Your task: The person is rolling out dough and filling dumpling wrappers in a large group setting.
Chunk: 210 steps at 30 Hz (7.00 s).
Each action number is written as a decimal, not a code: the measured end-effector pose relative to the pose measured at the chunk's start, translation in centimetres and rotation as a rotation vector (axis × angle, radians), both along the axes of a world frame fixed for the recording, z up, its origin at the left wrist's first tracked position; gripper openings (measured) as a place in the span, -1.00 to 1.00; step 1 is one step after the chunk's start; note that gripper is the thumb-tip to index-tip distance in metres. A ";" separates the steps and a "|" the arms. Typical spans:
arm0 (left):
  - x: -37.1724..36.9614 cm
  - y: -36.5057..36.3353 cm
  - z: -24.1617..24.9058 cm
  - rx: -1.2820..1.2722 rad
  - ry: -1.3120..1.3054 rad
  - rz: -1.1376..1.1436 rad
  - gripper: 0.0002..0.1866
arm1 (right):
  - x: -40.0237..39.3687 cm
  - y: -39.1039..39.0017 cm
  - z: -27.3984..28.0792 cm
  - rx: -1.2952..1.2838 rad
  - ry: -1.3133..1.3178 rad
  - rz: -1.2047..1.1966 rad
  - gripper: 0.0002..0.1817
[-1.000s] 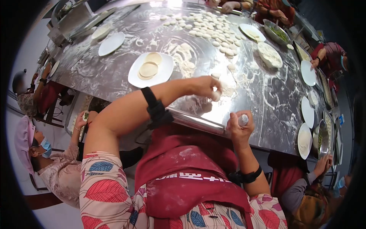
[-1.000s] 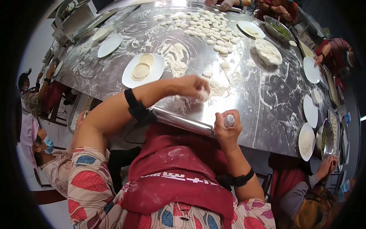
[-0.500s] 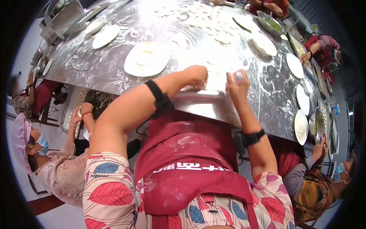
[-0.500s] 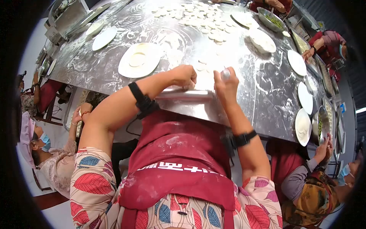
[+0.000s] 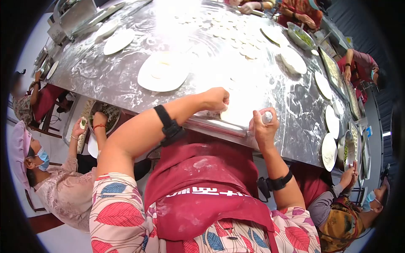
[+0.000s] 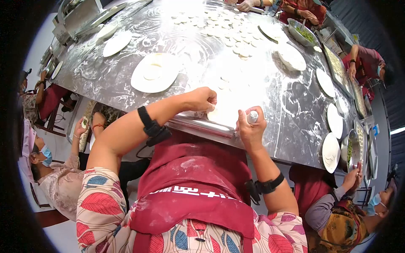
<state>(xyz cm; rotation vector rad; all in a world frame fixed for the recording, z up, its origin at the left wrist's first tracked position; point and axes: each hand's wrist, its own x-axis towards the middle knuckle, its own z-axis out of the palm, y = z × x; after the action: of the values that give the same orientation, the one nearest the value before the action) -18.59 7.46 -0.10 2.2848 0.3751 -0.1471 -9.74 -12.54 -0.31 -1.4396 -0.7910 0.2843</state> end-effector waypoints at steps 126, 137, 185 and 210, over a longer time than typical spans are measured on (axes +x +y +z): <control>-6.3 8.8 6.1 -0.191 -0.116 0.157 -0.70 | -1.5 -1.9 -1.2 0.003 0.012 -0.025 -0.82; -1.5 16.9 5.0 0.497 -0.120 0.182 -0.79 | -1.4 -1.5 -0.2 0.011 -0.030 -0.006 -0.83; 0.0 -2.6 3.2 0.204 -0.221 -0.076 -0.79 | -2.3 -2.6 -0.5 -0.013 -0.059 0.009 -0.83; -0.9 -1.1 0.0 0.143 -0.045 0.039 -0.86 | 2.1 3.6 1.3 -0.073 0.034 -0.053 -0.82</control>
<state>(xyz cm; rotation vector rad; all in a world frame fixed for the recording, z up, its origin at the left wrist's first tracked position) -19.48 6.33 -0.09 2.4153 0.4178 -0.0504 -7.68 -8.96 1.04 -1.5185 -0.7200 0.2992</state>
